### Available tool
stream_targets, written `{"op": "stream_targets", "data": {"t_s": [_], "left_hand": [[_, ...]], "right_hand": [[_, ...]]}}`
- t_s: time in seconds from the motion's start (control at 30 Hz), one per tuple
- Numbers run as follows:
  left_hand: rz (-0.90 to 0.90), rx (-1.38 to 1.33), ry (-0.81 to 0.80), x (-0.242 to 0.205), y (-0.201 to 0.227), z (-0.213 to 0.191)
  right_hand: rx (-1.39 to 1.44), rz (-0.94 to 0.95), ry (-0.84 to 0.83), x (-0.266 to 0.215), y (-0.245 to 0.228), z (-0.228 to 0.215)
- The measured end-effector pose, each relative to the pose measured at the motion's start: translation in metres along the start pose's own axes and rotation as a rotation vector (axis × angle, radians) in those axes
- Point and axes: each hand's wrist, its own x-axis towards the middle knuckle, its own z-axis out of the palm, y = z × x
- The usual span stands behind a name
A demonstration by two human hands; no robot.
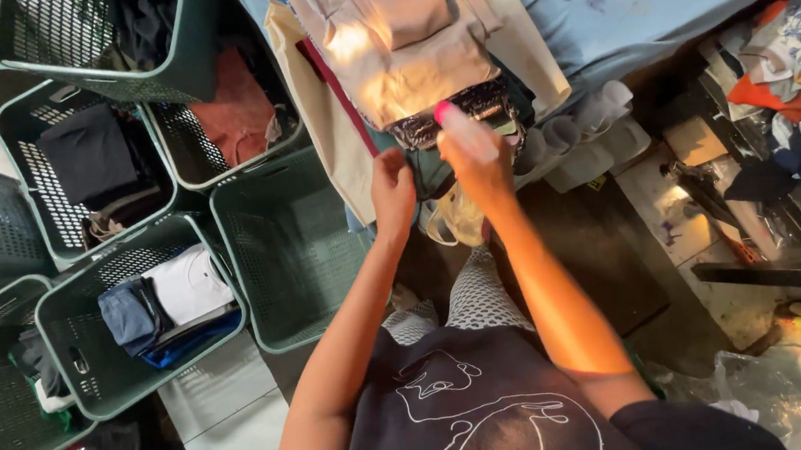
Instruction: The person folds a stack of folded garments and places them into a clear plastic bag. They then seal the bag and move it to a nearby table with a scale and tape dispenser.
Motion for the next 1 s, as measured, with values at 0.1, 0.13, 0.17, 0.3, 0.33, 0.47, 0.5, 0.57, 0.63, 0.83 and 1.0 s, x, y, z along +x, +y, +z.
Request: {"op": "stream_targets", "data": {"t_s": [0.1,0.13,0.17,0.3,0.33,0.47,0.5,0.57,0.63,0.83,1.0], "left_hand": [[-0.139,-0.109,-0.015,0.022,-0.008,0.015],[-0.206,-0.154,-0.022,0.031,-0.008,0.019],[-0.271,-0.211,-0.093,0.038,-0.007,0.019],[-0.557,-0.477,-0.226,0.054,0.017,0.019],[-0.632,-0.554,-0.222,0.059,0.028,0.022],[-0.63,-0.788,-0.392,0.073,0.046,0.035],[-0.601,-0.834,-0.403,0.079,0.046,0.044],[-0.595,-0.902,-0.368,0.085,0.046,0.051],[-0.636,-0.943,-0.276,0.089,0.053,0.055],[-0.721,-0.923,-0.302,0.079,0.069,0.038],[-0.572,-0.67,-0.232,0.022,0.034,-0.001]], "right_hand": [[0.085,0.177,0.048,0.028,-0.011,-0.004],[0.113,0.17,0.086,0.036,-0.008,-0.006],[0.236,0.169,0.1,0.04,-0.003,-0.01],[0.462,0.321,0.171,0.05,0.049,-0.029],[0.453,0.393,0.194,0.051,0.065,-0.033],[0.606,0.382,0.345,0.012,0.119,-0.037],[0.612,0.354,0.324,-0.003,0.127,-0.029],[0.603,0.252,0.253,-0.025,0.137,-0.006],[0.632,0.278,0.134,-0.038,0.143,0.021],[0.5,0.388,0.246,-0.027,0.142,0.038],[0.728,0.485,0.293,-0.018,0.187,0.008]]}}
